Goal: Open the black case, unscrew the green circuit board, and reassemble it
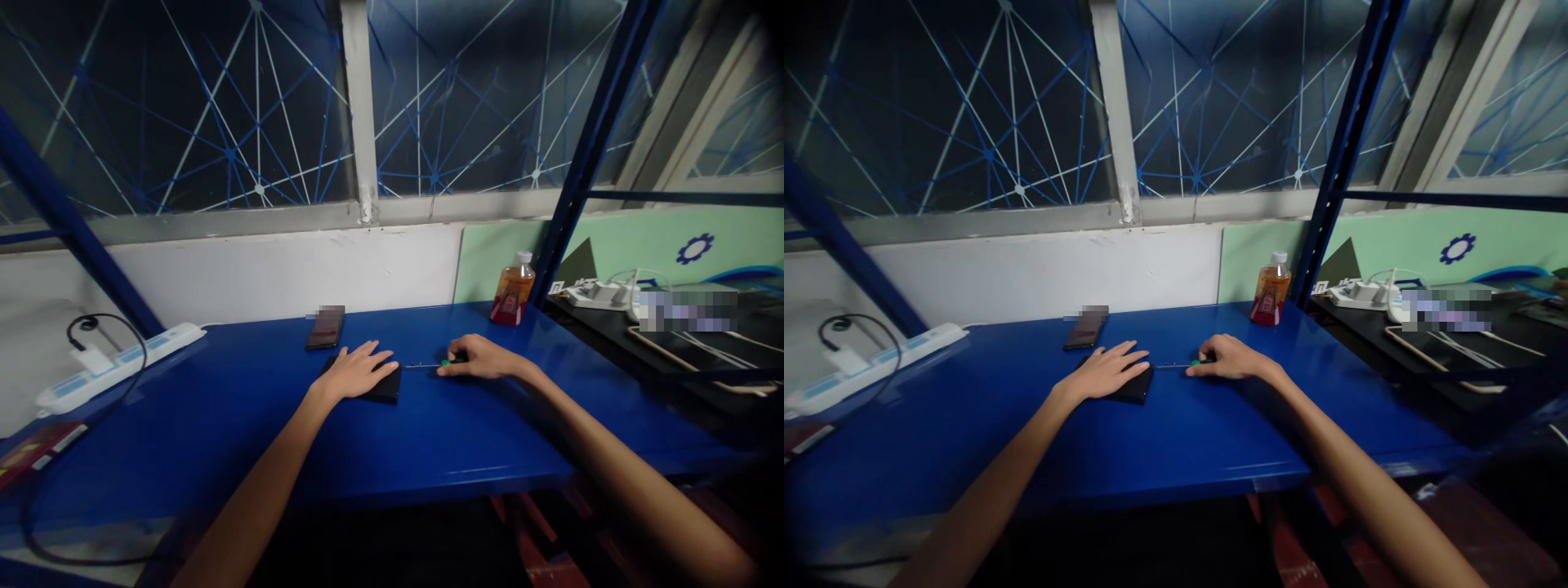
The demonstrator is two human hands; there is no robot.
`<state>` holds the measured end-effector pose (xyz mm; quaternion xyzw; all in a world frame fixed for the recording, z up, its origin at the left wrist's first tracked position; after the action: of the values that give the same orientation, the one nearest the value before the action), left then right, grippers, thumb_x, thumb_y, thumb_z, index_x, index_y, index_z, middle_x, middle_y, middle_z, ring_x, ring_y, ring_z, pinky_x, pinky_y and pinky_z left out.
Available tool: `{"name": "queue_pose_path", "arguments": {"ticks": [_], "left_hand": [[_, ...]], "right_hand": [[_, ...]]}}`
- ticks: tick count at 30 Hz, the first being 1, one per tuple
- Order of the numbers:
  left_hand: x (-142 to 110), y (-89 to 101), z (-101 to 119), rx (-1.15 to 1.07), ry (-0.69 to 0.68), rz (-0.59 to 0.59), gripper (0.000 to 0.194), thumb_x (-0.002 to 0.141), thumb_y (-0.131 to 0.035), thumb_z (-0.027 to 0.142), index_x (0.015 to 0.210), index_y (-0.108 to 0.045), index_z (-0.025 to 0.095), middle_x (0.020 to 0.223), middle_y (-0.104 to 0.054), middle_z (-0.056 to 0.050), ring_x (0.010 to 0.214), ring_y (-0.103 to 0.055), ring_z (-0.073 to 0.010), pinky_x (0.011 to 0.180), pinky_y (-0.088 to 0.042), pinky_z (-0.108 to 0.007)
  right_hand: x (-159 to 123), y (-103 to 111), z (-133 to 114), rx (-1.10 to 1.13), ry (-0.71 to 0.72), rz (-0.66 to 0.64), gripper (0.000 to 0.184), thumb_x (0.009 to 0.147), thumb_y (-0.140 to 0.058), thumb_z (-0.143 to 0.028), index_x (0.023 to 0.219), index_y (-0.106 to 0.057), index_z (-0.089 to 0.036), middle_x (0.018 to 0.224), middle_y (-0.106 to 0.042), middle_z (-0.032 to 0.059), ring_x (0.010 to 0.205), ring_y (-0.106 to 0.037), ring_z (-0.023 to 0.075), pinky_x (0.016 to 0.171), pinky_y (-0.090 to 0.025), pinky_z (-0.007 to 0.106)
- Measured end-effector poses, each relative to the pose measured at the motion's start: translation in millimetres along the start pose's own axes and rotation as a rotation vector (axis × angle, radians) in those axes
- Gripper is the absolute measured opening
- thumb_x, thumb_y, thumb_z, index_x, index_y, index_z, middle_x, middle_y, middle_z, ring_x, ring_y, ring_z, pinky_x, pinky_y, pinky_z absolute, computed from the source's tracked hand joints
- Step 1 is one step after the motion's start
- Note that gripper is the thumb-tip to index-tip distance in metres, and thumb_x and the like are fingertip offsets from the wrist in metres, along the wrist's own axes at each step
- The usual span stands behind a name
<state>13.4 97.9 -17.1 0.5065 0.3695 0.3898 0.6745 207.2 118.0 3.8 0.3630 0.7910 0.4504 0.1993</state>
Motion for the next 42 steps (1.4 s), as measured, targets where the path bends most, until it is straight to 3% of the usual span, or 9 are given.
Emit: {"name": "queue_pose_path", "arguments": {"ticks": [7,13,20,27,34,42], "left_hand": [[-0.1,0.3,0.5,-0.001,0.010,-0.012,0.069,0.087,-0.011,0.073,0.142,-0.035,0.038,0.155,-0.023,-0.004,0.142,-0.016,-0.0340,0.106,-0.015,-0.065],[-0.8,1.3,1.4,0.005,0.010,-0.015,0.068,0.088,-0.011,0.071,0.142,-0.035,0.037,0.155,-0.023,-0.004,0.142,-0.017,-0.0337,0.106,-0.015,-0.065],[-2.1,1.7,2.5,0.006,0.013,-0.027,0.070,0.088,-0.010,0.072,0.142,-0.035,0.036,0.155,-0.023,-0.004,0.142,-0.017,-0.0344,0.106,-0.015,-0.065],[-1.5,1.8,1.3,0.001,0.018,-0.023,0.067,0.089,-0.011,0.070,0.142,-0.035,0.036,0.155,-0.023,-0.004,0.142,-0.017,-0.0331,0.107,-0.015,-0.063],[-0.3,1.0,-0.5,-0.008,0.018,-0.007,0.065,0.090,-0.014,0.069,0.141,-0.036,0.037,0.154,-0.024,-0.003,0.141,-0.018,-0.0332,0.107,-0.014,-0.063],[-0.9,3.4,1.5,-0.004,0.002,0.026,0.064,0.091,-0.015,0.068,0.140,-0.040,0.035,0.153,-0.028,-0.006,0.140,-0.021,-0.0334,0.107,-0.017,-0.062]], "right_hand": [[-1.0,-3.1,-7.1,0.057,0.026,0.001,0.044,0.072,-0.066,-0.058,0.082,-0.058,-0.016,0.062,-0.052,-0.0029,0.054,-0.042,0.0104,0.052,-0.029,0.024],[-1.3,-0.7,-2.5,0.053,-0.008,0.001,0.051,0.089,-0.040,-0.059,0.072,-0.060,-0.015,0.063,-0.055,0.0015,0.054,-0.043,0.0108,0.052,-0.029,0.026],[-2.3,2.1,-0.1,0.001,0.002,0.002,0.049,0.079,-0.054,-0.063,0.071,-0.063,-0.015,0.058,-0.050,-0.0018,0.052,-0.037,0.0098,0.051,-0.026,0.025],[-0.7,-0.2,-7.0,0.050,0.034,0.023,0.040,0.074,-0.065,-0.054,0.084,-0.060,-0.016,0.063,-0.055,-0.0014,0.054,-0.045,0.0109,0.052,-0.029,0.024],[-1.3,2.0,-9.6,0.035,0.032,0.029,0.046,0.089,-0.043,-0.053,0.074,-0.065,-0.015,0.064,-0.059,0.0027,0.053,-0.044,0.0112,0.052,-0.029,0.026],[0.3,4.2,-2.7,-0.035,0.005,0.059,0.044,0.081,-0.055,-0.057,0.073,-0.066,-0.016,0.061,-0.058,0.0009,0.054,-0.044,0.0116,0.052,-0.028,0.026]]}}
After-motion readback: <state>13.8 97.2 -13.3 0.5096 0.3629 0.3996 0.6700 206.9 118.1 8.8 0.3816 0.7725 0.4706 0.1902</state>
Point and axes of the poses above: each hand's wrist, its own x-axis towards the middle knuckle, its own y-axis out of the back of the hand, z = x × y, the point moved 9 cm from there along x, towards the middle knuckle
